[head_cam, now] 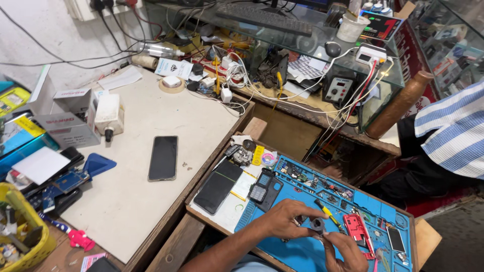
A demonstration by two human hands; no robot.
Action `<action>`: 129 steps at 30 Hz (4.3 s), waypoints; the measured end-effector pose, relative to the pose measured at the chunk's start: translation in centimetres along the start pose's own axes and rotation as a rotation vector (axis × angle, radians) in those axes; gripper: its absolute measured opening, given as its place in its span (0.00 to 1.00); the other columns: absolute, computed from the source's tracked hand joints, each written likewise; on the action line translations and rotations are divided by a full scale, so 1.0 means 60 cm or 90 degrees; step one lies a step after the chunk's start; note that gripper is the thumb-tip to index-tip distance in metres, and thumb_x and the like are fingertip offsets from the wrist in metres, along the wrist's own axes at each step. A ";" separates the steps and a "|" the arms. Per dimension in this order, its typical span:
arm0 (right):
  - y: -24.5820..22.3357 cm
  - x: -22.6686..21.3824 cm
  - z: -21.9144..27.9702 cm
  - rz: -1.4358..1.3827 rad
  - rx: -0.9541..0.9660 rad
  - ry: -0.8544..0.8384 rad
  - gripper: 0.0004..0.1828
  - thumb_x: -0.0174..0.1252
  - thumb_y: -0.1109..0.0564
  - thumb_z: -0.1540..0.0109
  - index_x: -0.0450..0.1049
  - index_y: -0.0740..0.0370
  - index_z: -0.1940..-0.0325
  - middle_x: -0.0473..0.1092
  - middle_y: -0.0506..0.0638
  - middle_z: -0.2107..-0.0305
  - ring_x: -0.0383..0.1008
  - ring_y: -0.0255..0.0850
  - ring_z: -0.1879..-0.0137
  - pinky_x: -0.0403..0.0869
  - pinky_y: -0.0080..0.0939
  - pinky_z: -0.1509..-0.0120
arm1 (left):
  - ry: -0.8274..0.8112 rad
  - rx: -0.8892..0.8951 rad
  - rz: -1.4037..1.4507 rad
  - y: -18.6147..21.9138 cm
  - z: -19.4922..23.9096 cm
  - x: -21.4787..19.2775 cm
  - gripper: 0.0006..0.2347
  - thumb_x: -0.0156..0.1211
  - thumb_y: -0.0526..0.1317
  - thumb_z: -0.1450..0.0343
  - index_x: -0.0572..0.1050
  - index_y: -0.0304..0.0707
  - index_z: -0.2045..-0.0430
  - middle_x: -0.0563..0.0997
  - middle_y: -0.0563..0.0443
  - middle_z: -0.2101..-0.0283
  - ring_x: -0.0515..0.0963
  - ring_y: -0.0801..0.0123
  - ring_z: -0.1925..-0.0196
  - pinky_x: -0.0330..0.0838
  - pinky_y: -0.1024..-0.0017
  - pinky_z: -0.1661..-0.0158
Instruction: The person handles a small cylindrical component and then uses a soldering iron to work on a disassembled mobile phone motherboard. The person manipulates the board and applies the soldering iron to specific points on the circuit.
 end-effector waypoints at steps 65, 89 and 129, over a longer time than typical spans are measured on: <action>-0.064 0.000 -0.023 0.119 -0.140 -0.120 0.11 0.63 0.70 0.43 0.77 0.58 0.61 0.72 0.51 0.65 0.77 0.48 0.55 0.73 0.45 0.56 | -0.154 -0.001 0.114 -0.068 0.015 -0.002 0.12 0.63 0.29 0.30 0.73 0.35 0.53 0.77 0.45 0.52 0.80 0.52 0.49 0.75 0.62 0.48; -0.034 -0.032 -0.055 0.021 0.017 -0.053 0.06 0.66 0.62 0.30 0.75 0.61 0.52 0.75 0.51 0.60 0.77 0.46 0.52 0.74 0.42 0.45 | -0.148 -0.086 0.018 -0.046 -0.008 -0.019 0.16 0.61 0.27 0.32 0.72 0.37 0.51 0.76 0.47 0.49 0.81 0.57 0.50 0.81 0.67 0.54; -0.016 -0.029 -0.050 0.079 0.096 -0.197 0.08 0.72 0.60 0.31 0.80 0.64 0.52 0.77 0.55 0.56 0.80 0.44 0.50 0.76 0.38 0.45 | -0.079 -0.024 -0.346 -0.155 -0.145 -0.124 0.13 0.69 0.30 0.38 0.76 0.41 0.63 0.82 0.47 0.60 0.79 0.47 0.53 0.73 0.55 0.57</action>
Point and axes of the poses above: each hand's wrist, its own z-axis away from the middle knuckle, its own x-axis out of the palm, y = z × x, the point moved 8 cm from there along -z, towards the middle knuckle
